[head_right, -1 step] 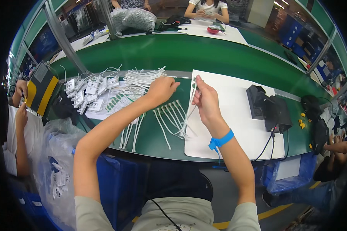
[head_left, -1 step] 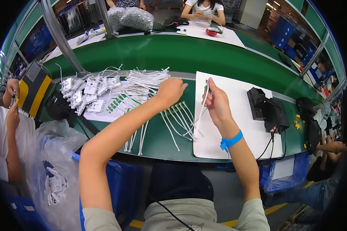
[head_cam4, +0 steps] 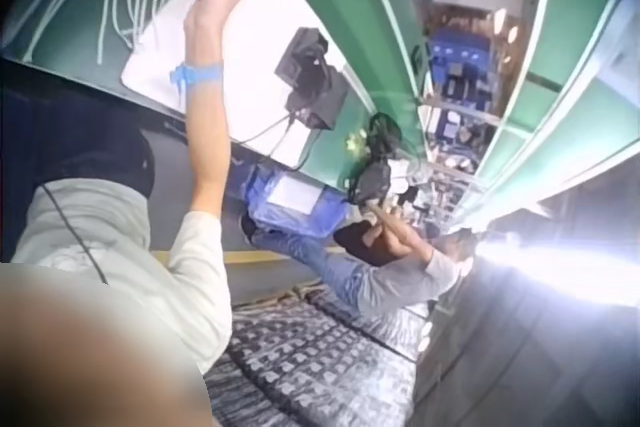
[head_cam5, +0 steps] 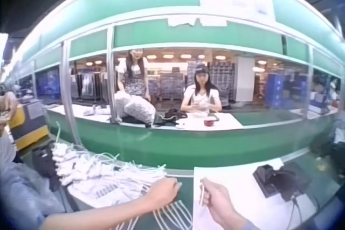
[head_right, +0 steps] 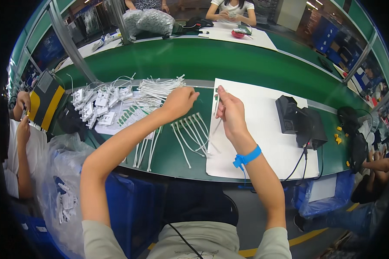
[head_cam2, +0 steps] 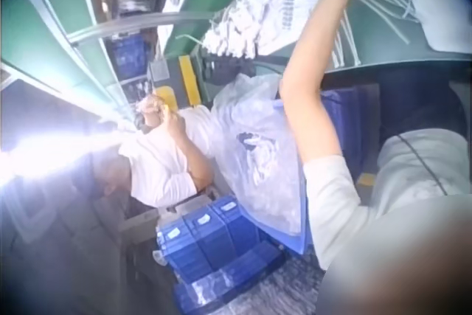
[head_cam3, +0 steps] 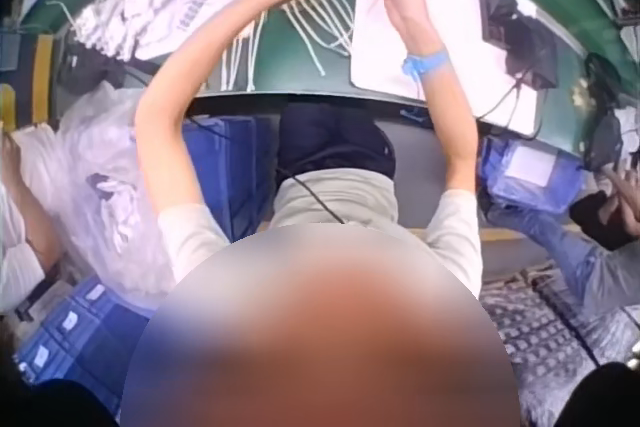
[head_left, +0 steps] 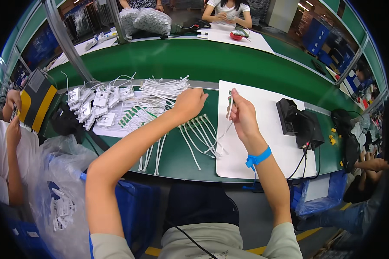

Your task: Soldering wires onto circuit board components and assembling them into plastic housings at a factory workstation.

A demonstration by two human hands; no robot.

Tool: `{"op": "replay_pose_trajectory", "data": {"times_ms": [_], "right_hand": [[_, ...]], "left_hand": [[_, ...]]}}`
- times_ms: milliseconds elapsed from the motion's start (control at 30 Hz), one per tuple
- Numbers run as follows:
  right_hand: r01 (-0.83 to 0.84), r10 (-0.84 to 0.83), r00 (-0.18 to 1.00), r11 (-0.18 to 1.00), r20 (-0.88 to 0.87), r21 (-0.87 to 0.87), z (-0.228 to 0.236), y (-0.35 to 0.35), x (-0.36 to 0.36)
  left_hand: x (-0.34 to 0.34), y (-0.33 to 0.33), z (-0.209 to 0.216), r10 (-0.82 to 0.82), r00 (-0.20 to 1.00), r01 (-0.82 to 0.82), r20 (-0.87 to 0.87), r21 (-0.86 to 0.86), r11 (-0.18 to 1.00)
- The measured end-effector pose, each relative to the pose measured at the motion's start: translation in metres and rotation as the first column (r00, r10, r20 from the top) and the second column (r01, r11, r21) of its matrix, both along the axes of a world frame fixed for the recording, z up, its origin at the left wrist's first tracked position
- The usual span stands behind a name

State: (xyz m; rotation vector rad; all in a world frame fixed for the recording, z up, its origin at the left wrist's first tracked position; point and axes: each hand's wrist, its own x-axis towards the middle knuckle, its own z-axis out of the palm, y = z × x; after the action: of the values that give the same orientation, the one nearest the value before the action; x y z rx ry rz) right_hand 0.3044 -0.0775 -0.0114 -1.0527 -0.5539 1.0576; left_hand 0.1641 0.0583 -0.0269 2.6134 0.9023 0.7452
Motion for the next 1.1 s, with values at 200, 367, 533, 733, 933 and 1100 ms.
{"op": "replay_pose_trajectory", "data": {"times_ms": [200, 367, 533, 733, 933, 1100], "right_hand": [[-0.078, 0.084, 0.907, 0.996, 0.413, -0.032, -0.017, 0.020, -0.006], [-0.272, 0.212, 0.880, 0.959, 0.426, 0.085, -0.014, 0.031, -0.030], [-0.215, 0.095, 0.650, 0.975, 0.754, 0.063, 0.007, 0.026, -0.048], [-0.365, 0.224, 0.728, 0.927, 0.647, 0.090, 0.032, 0.018, -0.064], [-0.717, 0.608, 0.588, 0.697, 0.533, -0.004, 0.043, 0.007, -0.073], [-0.813, 0.761, 0.568, 0.578, 0.313, 0.069, 0.039, 0.008, -0.074]], "left_hand": [[-0.027, -0.030, 0.009, -0.224, 0.920, 0.389, 0.322, -0.678, 0.624], [-0.054, -0.022, 0.031, -0.043, 0.937, 0.288, 0.346, -0.699, 0.655], [-0.082, -0.024, 0.051, -0.045, 0.951, 0.244, 0.305, -0.656, 0.714], [-0.110, -0.042, 0.072, -0.051, 0.927, 0.312, 0.372, -0.688, 0.656], [-0.147, -0.055, 0.086, -0.106, 0.922, 0.385, 0.373, -0.842, 0.377], [-0.149, -0.061, 0.082, -0.100, 0.901, 0.431, 0.422, -0.843, 0.321]]}}
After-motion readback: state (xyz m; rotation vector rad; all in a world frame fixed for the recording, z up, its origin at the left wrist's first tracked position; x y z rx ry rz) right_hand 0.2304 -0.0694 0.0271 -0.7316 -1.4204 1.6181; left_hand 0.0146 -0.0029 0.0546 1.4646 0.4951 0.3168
